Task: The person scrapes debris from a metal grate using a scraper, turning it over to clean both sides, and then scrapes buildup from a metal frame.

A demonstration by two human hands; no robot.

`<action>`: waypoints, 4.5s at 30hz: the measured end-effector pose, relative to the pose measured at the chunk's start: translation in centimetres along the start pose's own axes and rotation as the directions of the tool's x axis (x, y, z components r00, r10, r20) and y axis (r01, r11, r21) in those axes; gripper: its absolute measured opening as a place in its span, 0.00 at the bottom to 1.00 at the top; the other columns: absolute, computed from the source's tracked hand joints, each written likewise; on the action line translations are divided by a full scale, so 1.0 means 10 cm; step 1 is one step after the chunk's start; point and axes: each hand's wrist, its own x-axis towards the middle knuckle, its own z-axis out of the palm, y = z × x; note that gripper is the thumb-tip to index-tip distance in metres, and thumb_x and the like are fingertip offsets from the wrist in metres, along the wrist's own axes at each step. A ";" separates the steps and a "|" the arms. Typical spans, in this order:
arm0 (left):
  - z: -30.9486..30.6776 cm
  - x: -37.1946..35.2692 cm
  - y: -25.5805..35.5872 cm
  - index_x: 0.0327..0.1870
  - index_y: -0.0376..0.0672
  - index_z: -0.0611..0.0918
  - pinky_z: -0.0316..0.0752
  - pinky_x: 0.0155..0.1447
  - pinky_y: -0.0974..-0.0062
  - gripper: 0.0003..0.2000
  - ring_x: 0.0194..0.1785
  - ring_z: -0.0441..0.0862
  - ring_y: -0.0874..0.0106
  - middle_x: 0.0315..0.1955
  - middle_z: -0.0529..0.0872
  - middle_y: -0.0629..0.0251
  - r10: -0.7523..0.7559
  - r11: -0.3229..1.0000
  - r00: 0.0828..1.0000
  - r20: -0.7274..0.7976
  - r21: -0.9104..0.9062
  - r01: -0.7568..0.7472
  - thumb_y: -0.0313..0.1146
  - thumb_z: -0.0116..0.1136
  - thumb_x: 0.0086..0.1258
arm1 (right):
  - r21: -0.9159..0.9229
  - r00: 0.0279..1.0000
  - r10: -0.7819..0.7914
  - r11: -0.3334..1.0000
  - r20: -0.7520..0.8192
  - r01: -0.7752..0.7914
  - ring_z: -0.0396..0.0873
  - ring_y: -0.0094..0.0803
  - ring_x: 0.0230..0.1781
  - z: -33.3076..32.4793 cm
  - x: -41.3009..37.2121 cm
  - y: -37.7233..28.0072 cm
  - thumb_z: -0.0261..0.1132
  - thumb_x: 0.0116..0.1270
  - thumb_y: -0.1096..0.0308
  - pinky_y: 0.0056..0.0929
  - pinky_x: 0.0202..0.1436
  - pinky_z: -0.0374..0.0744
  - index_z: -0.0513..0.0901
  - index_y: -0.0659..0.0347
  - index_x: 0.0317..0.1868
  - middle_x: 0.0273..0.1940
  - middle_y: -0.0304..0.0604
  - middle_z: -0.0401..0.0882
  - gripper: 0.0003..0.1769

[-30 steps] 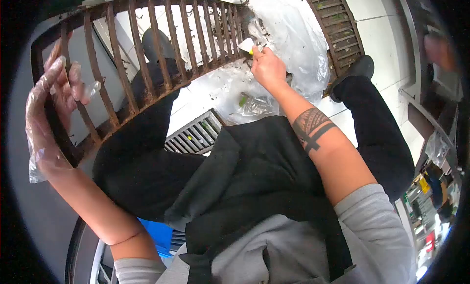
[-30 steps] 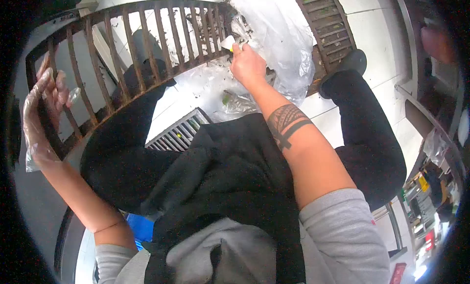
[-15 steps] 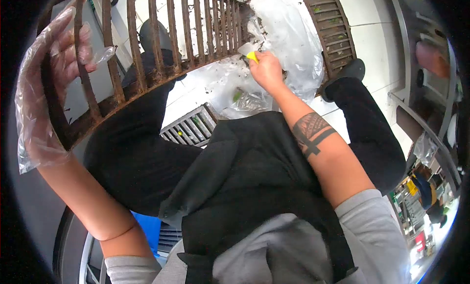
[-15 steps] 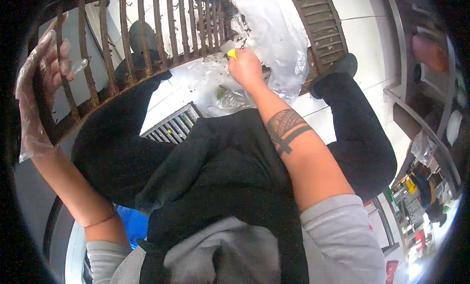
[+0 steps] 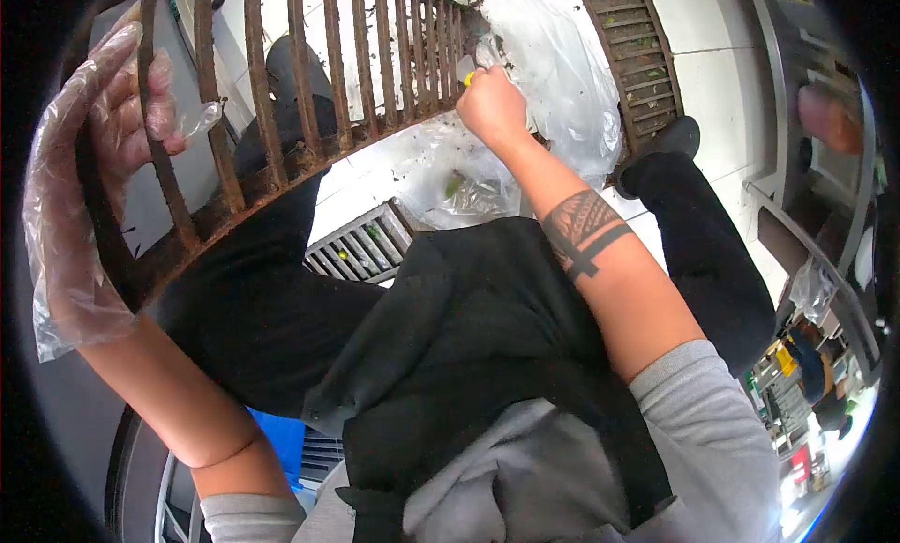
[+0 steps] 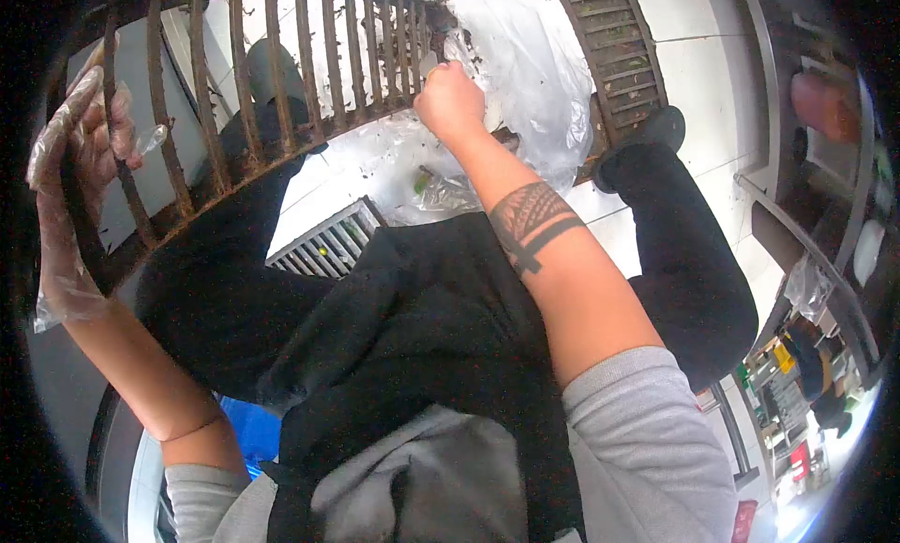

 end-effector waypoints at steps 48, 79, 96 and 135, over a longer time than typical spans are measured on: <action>0.53 -0.48 0.31 0.82 0.28 0.60 0.79 0.38 0.74 0.41 0.36 0.78 0.72 0.44 0.80 0.54 -0.032 0.931 0.990 0.140 -0.356 0.080 0.61 0.38 0.88 | 0.276 0.983 0.181 0.944 0.023 -0.181 0.88 0.60 0.54 -0.15 0.49 0.27 0.65 0.64 0.65 0.53 0.59 0.85 0.90 0.67 0.48 0.51 0.63 0.87 0.17; 0.43 -0.36 0.31 0.85 0.37 0.59 0.74 0.39 0.74 0.41 0.34 0.74 0.71 0.42 0.74 0.61 -0.133 0.878 0.956 0.263 -0.417 0.236 0.60 0.50 0.83 | 0.231 0.925 0.170 0.969 -0.341 -0.093 0.87 0.57 0.44 0.21 0.42 0.42 0.64 0.66 0.62 0.54 0.49 0.85 0.91 0.62 0.43 0.42 0.55 0.88 0.15; 0.48 -0.38 0.32 0.83 0.35 0.62 0.73 0.40 0.76 0.38 0.34 0.73 0.73 0.38 0.75 0.63 -0.063 0.905 0.962 0.267 -0.391 0.168 0.59 0.42 0.87 | 0.191 0.984 0.150 0.973 -0.098 -0.129 0.87 0.53 0.57 -0.20 0.44 0.26 0.66 0.63 0.65 0.51 0.61 0.85 0.91 0.62 0.50 0.58 0.52 0.85 0.17; 0.43 -0.36 0.30 0.79 0.32 0.68 0.79 0.40 0.71 0.38 0.33 0.81 0.68 0.39 0.86 0.55 -0.132 0.902 0.982 0.136 -0.394 0.175 0.61 0.44 0.87 | 0.224 0.989 -0.063 0.974 0.133 0.032 0.91 0.49 0.39 0.05 0.51 0.82 0.67 0.67 0.52 0.45 0.45 0.87 0.94 0.59 0.40 0.35 0.53 0.91 0.19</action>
